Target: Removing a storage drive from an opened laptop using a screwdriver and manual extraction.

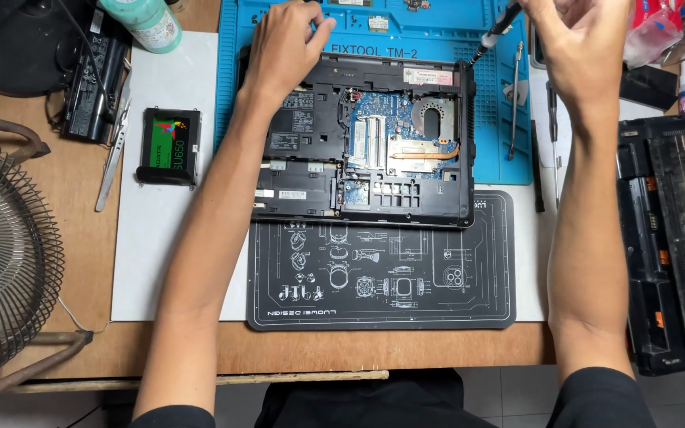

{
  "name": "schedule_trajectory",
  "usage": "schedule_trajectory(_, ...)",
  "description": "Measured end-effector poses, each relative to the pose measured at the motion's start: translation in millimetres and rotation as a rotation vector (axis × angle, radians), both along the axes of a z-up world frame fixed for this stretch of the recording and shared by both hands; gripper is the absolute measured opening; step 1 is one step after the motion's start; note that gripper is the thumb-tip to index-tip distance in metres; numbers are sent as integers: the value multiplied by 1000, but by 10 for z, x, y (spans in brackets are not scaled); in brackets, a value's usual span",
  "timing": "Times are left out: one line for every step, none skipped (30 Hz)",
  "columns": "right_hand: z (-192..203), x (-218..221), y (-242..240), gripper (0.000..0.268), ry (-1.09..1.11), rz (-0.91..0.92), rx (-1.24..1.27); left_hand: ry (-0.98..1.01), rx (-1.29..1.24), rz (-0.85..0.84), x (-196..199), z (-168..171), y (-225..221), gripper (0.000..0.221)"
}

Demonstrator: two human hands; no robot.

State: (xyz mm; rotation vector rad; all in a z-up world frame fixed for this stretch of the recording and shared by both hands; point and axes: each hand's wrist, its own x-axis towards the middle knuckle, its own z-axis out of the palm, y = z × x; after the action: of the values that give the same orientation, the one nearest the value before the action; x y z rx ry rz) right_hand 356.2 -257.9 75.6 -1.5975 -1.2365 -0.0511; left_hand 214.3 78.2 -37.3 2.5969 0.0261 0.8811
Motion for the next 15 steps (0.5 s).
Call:
schedule_trajectory(-9,29,-36,21,67,-66,-77,4,-5,-1,0,-1,1,32)
schedule_trajectory(-42,46,-19,21,66,-65,-77,3,-5,0,-5,12,3,32)
schedule_trajectory(-82,60,-10,26,39,-22,-21,4,-5,1,-9,19,-2,33)
schedule_trajectory(-123,74,-2,36,12,21,35,5,-5,1,-11,26,-7,34)
schedule_trajectory(-155,81,-2,36,13,20,35,7,-4,0,-13,26,-7,34)
schedule_trajectory(-187,88,-2,38,12,-20,38,7,-3,-1,-15,27,-7,33)
schedule_trajectory(-221,91,-2,40,12,-61,40,9,-1,-1,-22,25,-8,33)
schedule_trajectory(-235,97,4,40,14,-63,39,11,-2,-3,-25,19,-12,33)
schedule_trajectory(-239,111,17,41,-63,-92,63,13,-8,-1,-22,22,-9,33)
schedule_trajectory(-243,123,32,42,-140,-121,86,14,-15,0,-22,25,-5,33)
schedule_trajectory(-274,163,25,42,-140,-120,86,14,-15,1,-26,32,-5,33)
schedule_trajectory(-305,201,19,40,-194,-177,81,13,-33,-2,-33,39,-3,34)
schedule_trajectory(-337,237,12,39,-247,-233,77,12,-51,-6,-41,44,-4,34)
schedule_trajectory(-320,219,-5,39,-247,-232,76,13,-52,-5,-27,11,27,34)
schedule_trajectory(-297,206,-6,38,-162,-131,87,-2,-87,11,-23,-21,64,34)
